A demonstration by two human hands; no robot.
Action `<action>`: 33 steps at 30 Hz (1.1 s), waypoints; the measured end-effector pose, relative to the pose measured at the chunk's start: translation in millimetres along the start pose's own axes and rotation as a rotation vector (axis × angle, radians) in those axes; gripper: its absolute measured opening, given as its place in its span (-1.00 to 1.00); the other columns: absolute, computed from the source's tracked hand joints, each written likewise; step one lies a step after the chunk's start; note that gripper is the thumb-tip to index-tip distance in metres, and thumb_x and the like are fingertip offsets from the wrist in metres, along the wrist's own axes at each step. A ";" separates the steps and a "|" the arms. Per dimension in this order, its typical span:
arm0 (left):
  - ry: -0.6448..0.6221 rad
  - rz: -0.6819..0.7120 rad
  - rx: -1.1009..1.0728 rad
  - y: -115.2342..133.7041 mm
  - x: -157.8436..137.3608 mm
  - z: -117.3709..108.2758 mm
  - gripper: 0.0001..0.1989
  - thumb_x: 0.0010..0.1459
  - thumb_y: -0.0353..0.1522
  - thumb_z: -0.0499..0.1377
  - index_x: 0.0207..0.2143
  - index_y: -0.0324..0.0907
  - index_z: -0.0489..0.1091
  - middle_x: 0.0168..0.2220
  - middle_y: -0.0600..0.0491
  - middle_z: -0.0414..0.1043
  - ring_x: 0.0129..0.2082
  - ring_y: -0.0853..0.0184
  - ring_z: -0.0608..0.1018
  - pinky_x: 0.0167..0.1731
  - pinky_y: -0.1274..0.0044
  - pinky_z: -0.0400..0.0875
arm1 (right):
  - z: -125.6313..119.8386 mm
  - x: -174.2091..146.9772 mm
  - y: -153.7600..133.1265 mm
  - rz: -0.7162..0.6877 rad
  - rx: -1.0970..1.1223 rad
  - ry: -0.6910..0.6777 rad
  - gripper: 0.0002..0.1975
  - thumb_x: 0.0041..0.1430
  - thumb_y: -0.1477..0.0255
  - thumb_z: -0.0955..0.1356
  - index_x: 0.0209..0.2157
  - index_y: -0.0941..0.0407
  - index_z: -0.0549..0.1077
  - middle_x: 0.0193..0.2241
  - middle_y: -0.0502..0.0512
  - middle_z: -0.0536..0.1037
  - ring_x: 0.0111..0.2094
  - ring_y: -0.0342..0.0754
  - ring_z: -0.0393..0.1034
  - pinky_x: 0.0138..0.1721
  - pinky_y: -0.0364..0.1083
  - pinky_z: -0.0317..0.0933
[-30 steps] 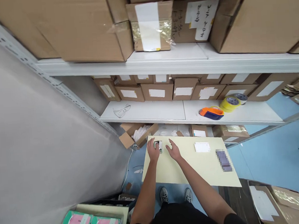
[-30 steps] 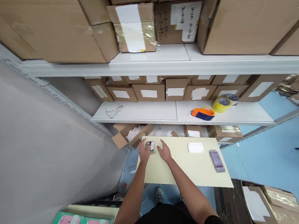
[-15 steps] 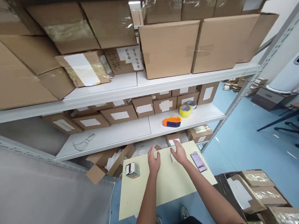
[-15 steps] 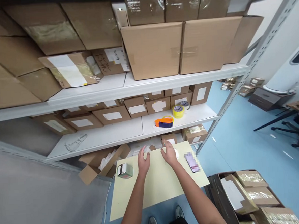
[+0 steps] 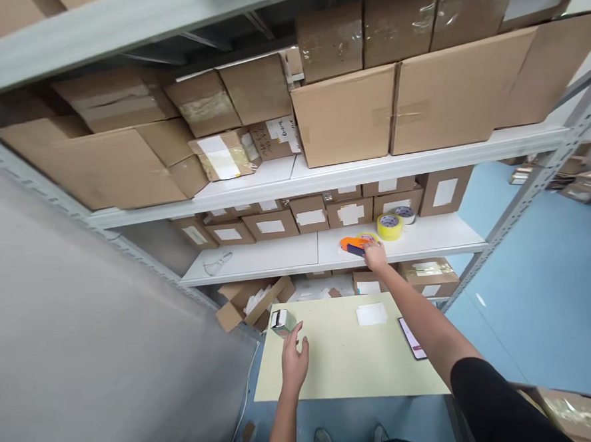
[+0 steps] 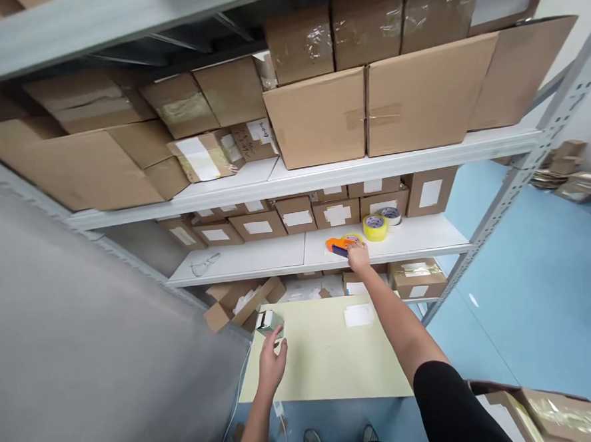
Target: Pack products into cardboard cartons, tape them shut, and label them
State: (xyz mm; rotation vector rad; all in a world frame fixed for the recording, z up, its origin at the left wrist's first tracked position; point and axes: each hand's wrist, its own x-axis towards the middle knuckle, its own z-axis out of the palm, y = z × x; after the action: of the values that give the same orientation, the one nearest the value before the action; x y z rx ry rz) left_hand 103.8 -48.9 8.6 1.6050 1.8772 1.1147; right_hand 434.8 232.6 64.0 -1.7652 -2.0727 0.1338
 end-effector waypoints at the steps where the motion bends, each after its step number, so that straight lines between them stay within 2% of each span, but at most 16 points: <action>1: 0.034 -0.016 0.009 -4.3 -5.5 -8.8 -0.53 0.27 -0.20 0.08 0.21 0.03 0.43 0.17 -0.11 0.48 0.19 0.09 0.49 0.06 0.25 0.51 | -1.1 -0.9 -3.9 -0.024 0.005 0.007 -0.58 0.16 0.61 0.32 0.07 0.26 0.50 0.08 0.45 0.54 0.18 0.25 0.30 0.20 0.16 0.03; 4: 0.103 -0.040 0.017 -11.5 -19.2 -29.5 -0.54 0.26 -0.20 0.08 0.18 -0.02 0.44 0.17 -0.12 0.48 0.19 0.08 0.50 0.05 0.25 0.52 | -4.0 -12.5 -23.6 -0.107 0.036 0.053 -0.63 0.22 0.55 0.32 0.06 0.23 0.49 0.04 0.40 0.56 0.10 0.22 0.33 0.14 0.11 0.05; 7: 0.140 -0.045 0.030 -12.3 -27.5 -40.4 -0.55 0.27 -0.23 0.07 0.17 -0.05 0.44 0.16 -0.12 0.49 0.17 0.10 0.50 0.04 0.26 0.53 | -3.1 -39.5 -47.9 -0.215 0.075 0.103 -0.69 0.27 0.55 0.29 0.01 0.18 0.51 -0.05 0.33 0.58 0.02 0.19 0.35 0.17 0.10 -0.01; 10: 0.151 -0.038 0.041 -11.5 -29.6 -44.0 -0.56 0.27 -0.26 0.07 0.17 -0.06 0.44 0.15 -0.11 0.50 0.15 0.12 0.51 0.03 0.29 0.54 | 5.7 -81.5 -65.2 -0.291 0.125 0.151 -0.74 0.31 0.52 0.28 -0.04 0.15 0.53 -0.09 0.29 0.58 0.03 0.18 0.33 0.17 0.09 -0.02; 14: 0.117 -0.061 0.028 -13.0 -25.6 -38.9 -0.57 0.28 -0.29 0.07 0.17 -0.10 0.43 0.15 -0.12 0.50 0.15 0.15 0.52 0.01 0.33 0.55 | 32.6 -154.4 -67.0 -0.262 0.175 0.136 -0.79 0.36 0.49 0.27 -0.10 0.12 0.53 -0.16 0.25 0.59 0.06 0.17 0.31 0.11 0.08 0.01; 19: 0.048 -0.085 -0.009 -15.6 -20.4 -15.4 -0.57 0.28 -0.30 0.09 0.17 -0.13 0.42 0.15 -0.13 0.49 0.15 0.17 0.51 0.02 0.34 0.55 | 78.1 -250.2 -40.0 -0.101 0.187 -0.028 -0.83 0.32 0.49 0.32 -0.13 0.11 0.55 -0.14 0.24 0.62 0.11 0.18 0.31 0.07 0.08 0.02; 23: -0.018 -0.084 -0.039 -12.6 -24.4 6.1 -0.58 0.31 -0.31 0.10 0.19 -0.10 0.41 0.17 -0.12 0.46 0.17 0.17 0.50 0.03 0.33 0.54 | 111.3 -308.5 -3.2 0.060 0.134 -0.198 -0.82 0.24 0.55 0.35 -0.17 0.13 0.58 -0.14 0.28 0.65 0.09 0.19 0.33 0.05 0.09 0.03; 28: -0.060 -0.064 -0.042 -8.1 -41.0 18.1 -0.59 0.33 -0.33 0.09 0.20 -0.07 0.41 0.16 -0.11 0.46 0.16 0.17 0.49 0.01 0.32 0.54 | 142.2 -349.8 43.0 0.204 0.041 -0.435 -0.64 0.17 0.66 0.27 -0.12 0.11 0.61 -0.04 0.26 0.65 0.22 0.20 0.26 0.10 0.13 0.04; 31: -0.060 -0.077 -0.032 -11.5 -56.0 13.5 -0.59 0.32 -0.34 0.10 0.20 -0.06 0.40 0.17 -0.11 0.46 0.16 0.17 0.49 0.01 0.32 0.53 | 155.6 -360.2 58.5 0.271 -0.001 -0.534 -0.49 0.07 0.70 0.25 -0.02 0.05 0.59 0.08 0.21 0.60 0.35 0.20 0.12 0.16 0.19 0.03; 33: -0.047 -0.104 -0.030 -17.2 -67.9 5.9 -0.58 0.32 -0.34 0.10 0.20 -0.07 0.41 0.17 -0.11 0.45 0.17 0.17 0.49 0.00 0.33 0.53 | 162.0 -361.9 61.8 0.331 -0.016 -0.565 -0.45 0.04 0.69 0.26 0.03 0.07 0.57 0.05 0.23 0.62 0.37 0.22 0.11 0.20 0.25 0.00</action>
State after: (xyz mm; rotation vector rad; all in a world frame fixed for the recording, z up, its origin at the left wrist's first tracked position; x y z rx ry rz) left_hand 113.9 -112.2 -20.3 1.4864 1.8824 1.0474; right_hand 472.6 -73.1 -193.2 -2.2633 -2.1025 0.7945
